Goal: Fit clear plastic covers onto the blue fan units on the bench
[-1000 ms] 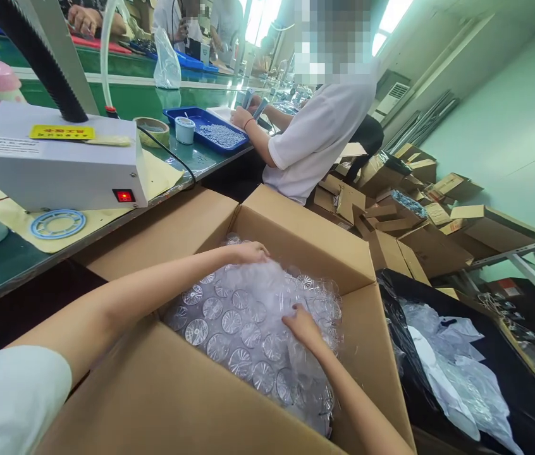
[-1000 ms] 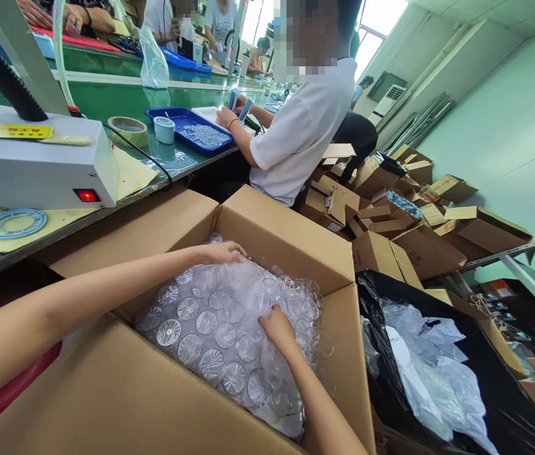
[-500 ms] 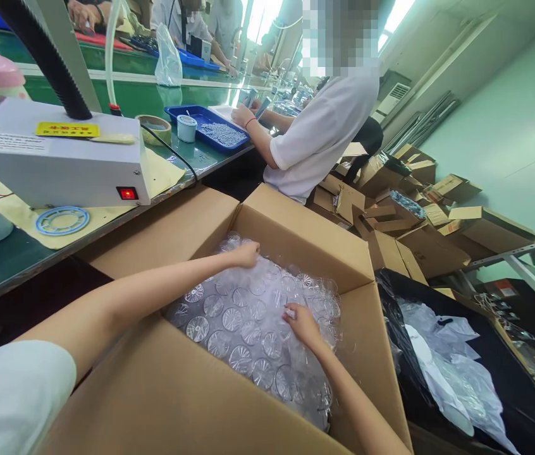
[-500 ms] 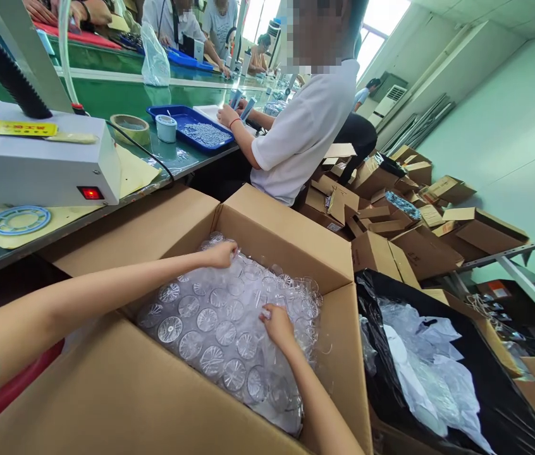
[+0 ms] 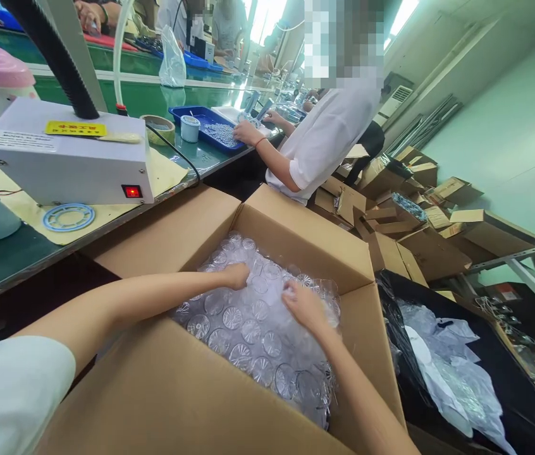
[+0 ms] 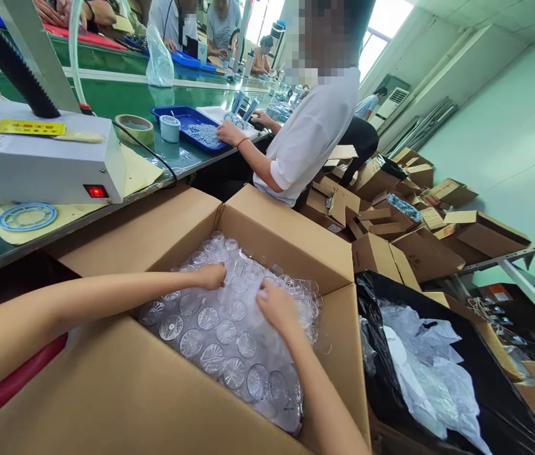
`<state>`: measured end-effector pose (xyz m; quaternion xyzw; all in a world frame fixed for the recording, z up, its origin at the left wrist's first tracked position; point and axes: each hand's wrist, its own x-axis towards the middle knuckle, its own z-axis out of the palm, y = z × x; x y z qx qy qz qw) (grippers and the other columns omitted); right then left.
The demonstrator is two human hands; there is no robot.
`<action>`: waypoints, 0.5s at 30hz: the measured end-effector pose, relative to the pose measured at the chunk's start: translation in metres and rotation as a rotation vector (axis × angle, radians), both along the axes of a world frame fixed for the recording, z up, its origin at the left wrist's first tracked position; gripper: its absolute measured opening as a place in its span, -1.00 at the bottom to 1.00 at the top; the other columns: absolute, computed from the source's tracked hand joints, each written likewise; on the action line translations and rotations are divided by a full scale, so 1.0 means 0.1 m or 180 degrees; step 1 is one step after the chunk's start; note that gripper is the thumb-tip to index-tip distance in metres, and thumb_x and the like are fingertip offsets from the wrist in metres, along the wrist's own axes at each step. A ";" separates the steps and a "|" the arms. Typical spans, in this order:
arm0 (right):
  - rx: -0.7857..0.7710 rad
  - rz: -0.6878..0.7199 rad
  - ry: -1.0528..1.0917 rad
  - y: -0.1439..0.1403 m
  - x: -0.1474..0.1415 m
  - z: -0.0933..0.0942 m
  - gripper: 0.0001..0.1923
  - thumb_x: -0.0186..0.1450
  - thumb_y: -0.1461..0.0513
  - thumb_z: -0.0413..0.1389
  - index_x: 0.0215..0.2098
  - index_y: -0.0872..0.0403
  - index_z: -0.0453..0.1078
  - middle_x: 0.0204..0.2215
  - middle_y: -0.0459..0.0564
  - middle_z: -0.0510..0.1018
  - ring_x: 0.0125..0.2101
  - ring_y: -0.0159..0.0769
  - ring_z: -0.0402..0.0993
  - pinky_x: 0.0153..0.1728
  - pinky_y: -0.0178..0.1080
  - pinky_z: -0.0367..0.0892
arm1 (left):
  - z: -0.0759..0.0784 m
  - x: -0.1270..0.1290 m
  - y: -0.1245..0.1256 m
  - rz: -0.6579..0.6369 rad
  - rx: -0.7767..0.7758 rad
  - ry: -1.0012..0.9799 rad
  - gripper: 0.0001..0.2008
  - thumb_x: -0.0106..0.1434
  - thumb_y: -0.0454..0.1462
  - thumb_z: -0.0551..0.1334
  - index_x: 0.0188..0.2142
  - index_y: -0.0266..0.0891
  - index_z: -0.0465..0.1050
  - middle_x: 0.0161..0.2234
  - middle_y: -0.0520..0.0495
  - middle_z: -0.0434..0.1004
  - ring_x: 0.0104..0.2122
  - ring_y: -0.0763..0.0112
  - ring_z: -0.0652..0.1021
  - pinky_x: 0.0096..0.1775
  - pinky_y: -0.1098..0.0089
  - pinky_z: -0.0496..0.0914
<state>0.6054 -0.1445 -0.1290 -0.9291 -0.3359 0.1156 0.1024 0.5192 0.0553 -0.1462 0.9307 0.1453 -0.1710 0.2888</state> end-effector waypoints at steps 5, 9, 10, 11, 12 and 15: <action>-0.0649 0.0388 0.0460 0.40 -0.39 -0.40 -0.56 0.13 -0.01 0.24 -0.15 0.12 0.45 -0.22 0.10 0.57 -0.18 -0.12 0.50 -0.14 -0.10 0.33 | 0.24 0.09 0.04 0.0144 -0.0005 -0.0427 -0.68 0.31 -0.19 0.16 0.00 -0.30 0.35 -0.03 -0.16 0.43 -0.10 0.28 0.50 -0.09 0.14 0.45; -0.0811 0.0294 0.0508 0.46 -0.42 -0.50 -0.65 0.28 0.06 0.15 -0.09 0.12 0.41 -0.11 0.06 0.51 -0.12 -0.18 0.45 -0.06 -0.01 0.34 | 0.43 0.22 0.13 0.0288 0.0079 -0.0690 -0.67 0.32 -0.18 0.15 0.02 -0.28 0.33 -0.01 -0.17 0.41 -0.08 0.26 0.49 -0.08 0.13 0.44; -0.0772 0.0272 0.0491 0.44 -0.41 -0.51 -0.67 0.29 0.08 0.14 -0.08 0.11 0.40 -0.08 0.07 0.49 -0.10 -0.18 0.44 -0.05 0.00 0.34 | 0.48 0.25 0.15 0.0260 0.0078 -0.0668 -0.67 0.32 -0.18 0.15 0.02 -0.29 0.34 -0.02 -0.16 0.42 -0.09 0.26 0.49 -0.09 0.14 0.44; -0.0706 0.0261 0.0472 0.42 -0.39 -0.51 -0.68 0.30 0.10 0.14 -0.07 0.11 0.40 -0.05 0.07 0.47 -0.08 -0.17 0.42 -0.04 0.00 0.33 | 0.52 0.27 0.18 0.0205 0.0078 -0.0618 -0.68 0.32 -0.18 0.15 0.00 -0.29 0.35 -0.03 -0.16 0.43 -0.10 0.26 0.50 -0.09 0.15 0.45; -0.0619 0.0262 0.0461 0.40 -0.37 -0.51 -0.71 0.31 0.11 0.13 -0.07 0.11 0.40 -0.03 0.07 0.46 -0.06 -0.17 0.41 -0.03 0.00 0.33 | 0.56 0.28 0.20 0.0128 0.0089 -0.0546 -0.68 0.31 -0.17 0.15 -0.01 -0.30 0.36 -0.04 -0.15 0.43 -0.11 0.26 0.50 -0.10 0.16 0.45; -0.0273 0.0304 0.0543 0.30 -0.29 -0.53 -0.79 0.32 0.16 0.12 -0.16 0.13 0.42 -0.08 0.04 0.47 -0.10 -0.21 0.43 -0.07 -0.03 0.36 | 0.63 0.24 0.22 -0.0199 0.0173 -0.0277 -0.70 0.30 -0.16 0.17 -0.06 -0.30 0.39 -0.07 -0.14 0.46 -0.11 0.27 0.50 -0.08 0.15 0.44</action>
